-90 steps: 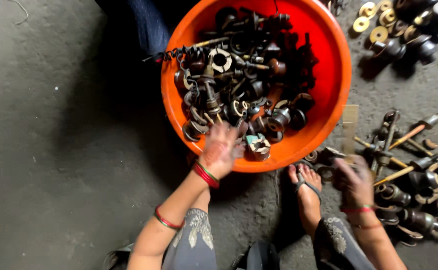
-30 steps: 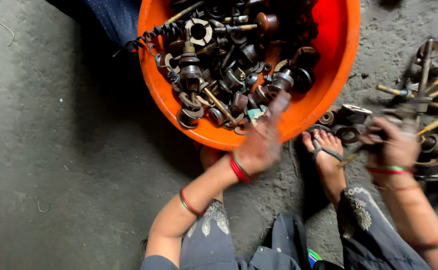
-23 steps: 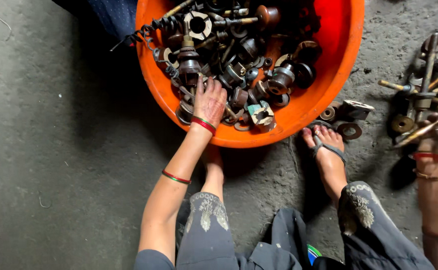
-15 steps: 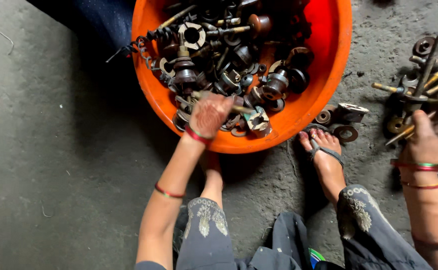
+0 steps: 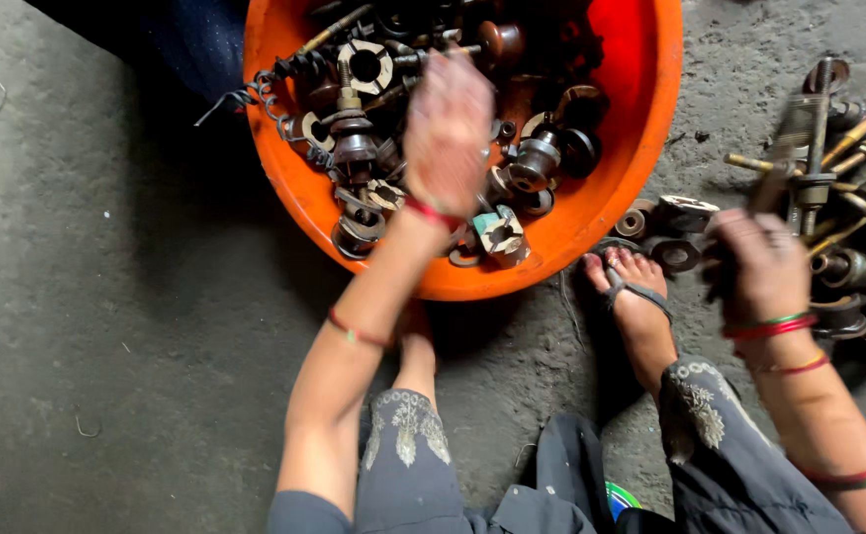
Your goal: The person sits on the floor and assembles metal fittings, screwing knob-shaped parts onto threaded rods and bolts by hand. They pick parts one at a time from an orange basin, thread components together, and place finished assemblies on the floor beside them.
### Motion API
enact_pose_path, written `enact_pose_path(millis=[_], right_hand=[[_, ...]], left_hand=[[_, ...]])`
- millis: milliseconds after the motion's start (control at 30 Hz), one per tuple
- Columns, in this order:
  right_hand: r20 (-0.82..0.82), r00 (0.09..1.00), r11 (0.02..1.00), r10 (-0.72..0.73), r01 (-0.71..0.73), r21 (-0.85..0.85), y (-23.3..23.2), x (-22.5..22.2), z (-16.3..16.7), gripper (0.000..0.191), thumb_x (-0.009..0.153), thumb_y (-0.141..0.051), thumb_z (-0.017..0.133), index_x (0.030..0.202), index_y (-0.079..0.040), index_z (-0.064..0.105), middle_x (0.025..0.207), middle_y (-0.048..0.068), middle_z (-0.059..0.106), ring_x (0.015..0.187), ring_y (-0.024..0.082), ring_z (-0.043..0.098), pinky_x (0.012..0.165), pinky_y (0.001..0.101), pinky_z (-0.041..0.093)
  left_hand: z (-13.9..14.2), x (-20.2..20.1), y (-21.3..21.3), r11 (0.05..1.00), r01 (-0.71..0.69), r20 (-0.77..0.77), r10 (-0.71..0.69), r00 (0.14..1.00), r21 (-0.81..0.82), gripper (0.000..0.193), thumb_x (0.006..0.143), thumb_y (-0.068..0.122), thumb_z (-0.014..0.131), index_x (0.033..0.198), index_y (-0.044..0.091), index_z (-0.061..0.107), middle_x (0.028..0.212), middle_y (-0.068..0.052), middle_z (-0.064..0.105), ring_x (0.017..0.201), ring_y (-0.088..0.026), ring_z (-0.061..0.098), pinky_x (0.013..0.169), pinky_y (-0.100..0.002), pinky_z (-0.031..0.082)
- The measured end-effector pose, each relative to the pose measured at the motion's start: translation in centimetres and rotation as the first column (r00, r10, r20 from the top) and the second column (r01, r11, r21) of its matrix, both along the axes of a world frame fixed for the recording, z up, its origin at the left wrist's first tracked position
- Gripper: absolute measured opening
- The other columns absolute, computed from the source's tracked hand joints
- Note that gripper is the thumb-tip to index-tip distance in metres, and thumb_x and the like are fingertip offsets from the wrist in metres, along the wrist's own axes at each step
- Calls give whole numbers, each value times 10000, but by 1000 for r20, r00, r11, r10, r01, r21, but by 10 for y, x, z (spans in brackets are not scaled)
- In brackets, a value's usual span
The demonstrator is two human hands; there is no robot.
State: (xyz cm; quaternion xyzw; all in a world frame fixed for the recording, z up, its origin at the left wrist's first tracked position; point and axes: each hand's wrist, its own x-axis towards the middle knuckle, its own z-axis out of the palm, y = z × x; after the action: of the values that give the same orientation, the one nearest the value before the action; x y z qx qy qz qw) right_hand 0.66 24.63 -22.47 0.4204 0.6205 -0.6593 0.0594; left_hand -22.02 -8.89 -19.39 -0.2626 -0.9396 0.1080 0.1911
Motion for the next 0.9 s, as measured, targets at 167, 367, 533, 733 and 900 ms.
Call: enact_pose_path(millis=[167, 367, 533, 733, 900], right_hand=[[-275, 948, 966, -161, 209, 151, 55, 4, -26, 132, 1120, -132, 636, 1141, -2, 642, 987, 42, 708, 898, 148, 669, 790, 261, 543], [-476, 880, 876, 1, 229, 425, 20, -8, 6, 479, 859, -6, 695, 1296, -80, 512, 1225, -28, 579, 1125, 60, 577, 1022, 215, 494], [-218, 778, 784, 590, -487, 384, -53, -36, 65, 185, 1040, -27, 624, 1218, -13, 672, 1105, 96, 705, 1033, 195, 681, 943, 335, 542], [-160, 956, 619, 248, -283, -733, -117, -58, 84, 329, 979, -276, 523, 1202, -44, 589, 1043, 121, 737, 986, 246, 736, 885, 396, 574], [-180, 978, 919, -103, 24, -393, -28, -23, 37, 136, 1145, -120, 577, 1228, -14, 598, 962, 84, 656, 877, 214, 629, 794, 352, 507]], left_hand=[[-89, -67, -38, 994, -95, 158, 87, 984, 49, 424, 829, 140, 533, 1240, 58, 601, 1114, -150, 668, 1124, -327, 604, 1118, -528, 307], [-60, -16, -24, 938, -252, 674, 28, 738, 237, 192, 1036, 241, 529, 953, 80, 589, 721, -144, 654, 638, -324, 665, 547, -463, 534], [44, 60, -75, 781, 141, 384, -445, 809, 608, 202, 1064, 169, 615, 958, 24, 705, 835, -205, 695, 663, -377, 634, 541, -483, 446], [96, 140, -14, 795, -232, 803, -454, 385, 560, 452, 1009, 354, 643, 1338, 52, 572, 860, -175, 682, 752, -382, 671, 634, -490, 505], [69, 132, -22, 582, 1, 527, -737, 423, 813, 612, 905, 376, 721, 1326, -27, 536, 1120, -194, 654, 1032, -399, 644, 898, -519, 518]])
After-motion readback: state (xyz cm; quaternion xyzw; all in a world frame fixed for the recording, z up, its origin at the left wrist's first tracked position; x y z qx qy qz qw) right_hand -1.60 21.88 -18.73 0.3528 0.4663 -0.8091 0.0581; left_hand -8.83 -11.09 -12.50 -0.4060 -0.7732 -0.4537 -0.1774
